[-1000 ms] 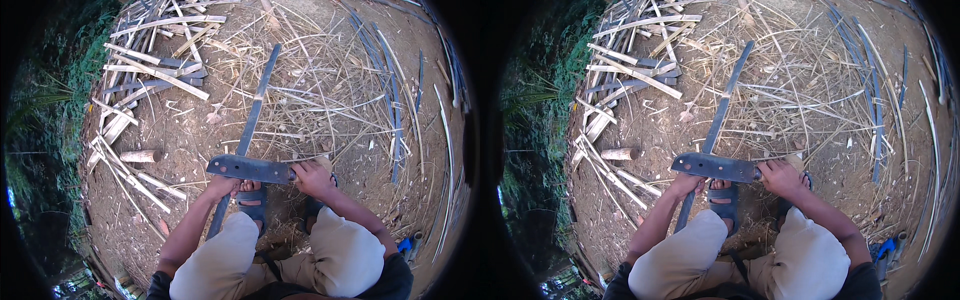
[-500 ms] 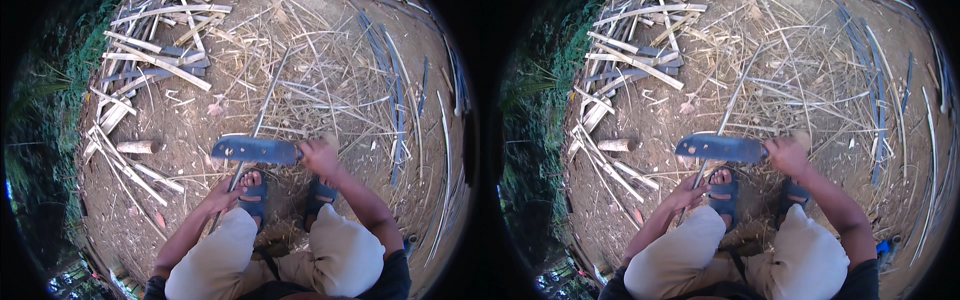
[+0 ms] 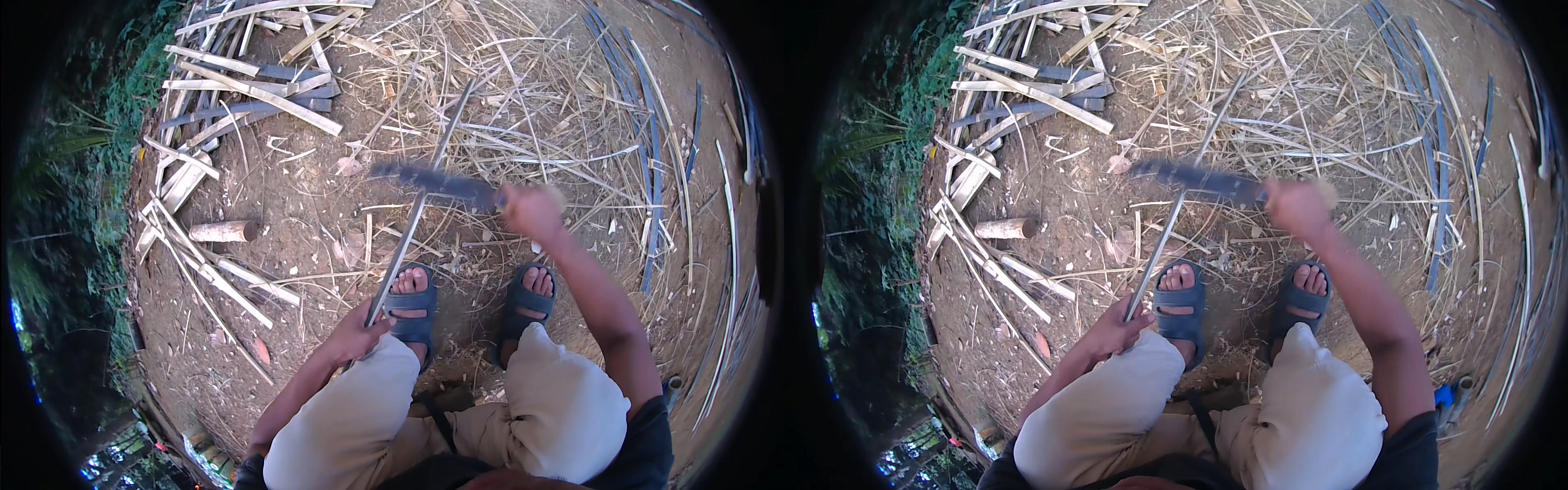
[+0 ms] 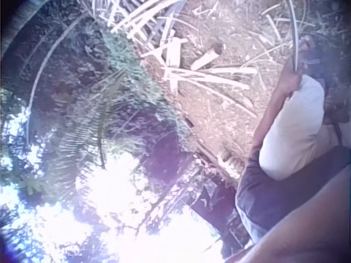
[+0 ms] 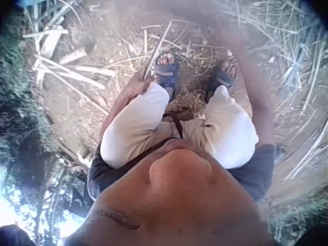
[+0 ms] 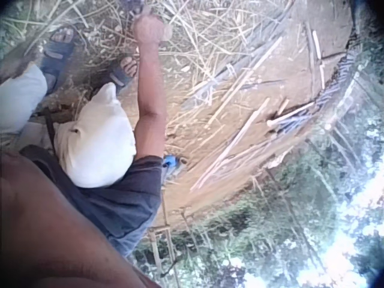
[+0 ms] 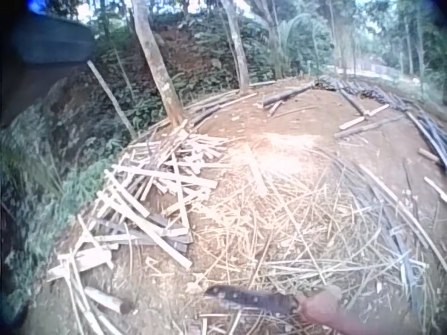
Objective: The person uses a blade to shave layers from a piece of wood, then uses pliers to wrap wire around the handle of the tool.
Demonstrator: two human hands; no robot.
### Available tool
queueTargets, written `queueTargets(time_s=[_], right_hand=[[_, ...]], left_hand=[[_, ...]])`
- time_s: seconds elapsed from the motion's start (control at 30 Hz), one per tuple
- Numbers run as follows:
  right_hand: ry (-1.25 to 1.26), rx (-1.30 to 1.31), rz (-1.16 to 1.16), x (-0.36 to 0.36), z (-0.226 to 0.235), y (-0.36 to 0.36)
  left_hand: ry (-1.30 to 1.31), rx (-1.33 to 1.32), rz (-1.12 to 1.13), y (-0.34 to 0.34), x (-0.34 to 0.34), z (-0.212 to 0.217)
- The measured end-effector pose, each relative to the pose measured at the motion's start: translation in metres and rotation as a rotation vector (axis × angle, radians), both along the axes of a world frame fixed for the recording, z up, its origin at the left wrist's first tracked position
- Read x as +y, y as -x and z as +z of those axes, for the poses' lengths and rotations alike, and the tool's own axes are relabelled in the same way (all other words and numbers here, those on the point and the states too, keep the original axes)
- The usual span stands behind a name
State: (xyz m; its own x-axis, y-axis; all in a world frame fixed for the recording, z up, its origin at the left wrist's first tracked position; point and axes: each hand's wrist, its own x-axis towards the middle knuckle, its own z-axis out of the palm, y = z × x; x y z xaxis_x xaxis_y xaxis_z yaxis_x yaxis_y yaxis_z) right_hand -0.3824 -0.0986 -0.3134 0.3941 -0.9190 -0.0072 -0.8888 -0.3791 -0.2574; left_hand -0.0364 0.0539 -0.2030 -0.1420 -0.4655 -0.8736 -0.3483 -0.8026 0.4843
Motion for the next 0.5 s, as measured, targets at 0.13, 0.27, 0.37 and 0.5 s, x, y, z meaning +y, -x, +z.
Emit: queueTargets(time_s=[0.13, 0.27, 0.37, 0.5], right_hand=[[-0.170, 0.056, -0.350, -0.045, -0.009, 0.044], [-0.066, 0.029, -0.059, -0.015, -0.001, 0.020], [-0.063, 0.058, -0.059, -0.035, -0.016, 0.035], [-0.138, 0.101, -0.517, -0.082, -0.038, 0.074]], left_hand=[[0.406, -0.220, -0.239, -0.003, 0.021, -0.026], [0.288, -0.277, -0.262, -0.011, 0.019, -0.019], [0.280, -0.351, -0.293, -0.018, 0.030, -0.018], [0.290, -0.288, -0.265, -0.038, 0.052, -0.024]])
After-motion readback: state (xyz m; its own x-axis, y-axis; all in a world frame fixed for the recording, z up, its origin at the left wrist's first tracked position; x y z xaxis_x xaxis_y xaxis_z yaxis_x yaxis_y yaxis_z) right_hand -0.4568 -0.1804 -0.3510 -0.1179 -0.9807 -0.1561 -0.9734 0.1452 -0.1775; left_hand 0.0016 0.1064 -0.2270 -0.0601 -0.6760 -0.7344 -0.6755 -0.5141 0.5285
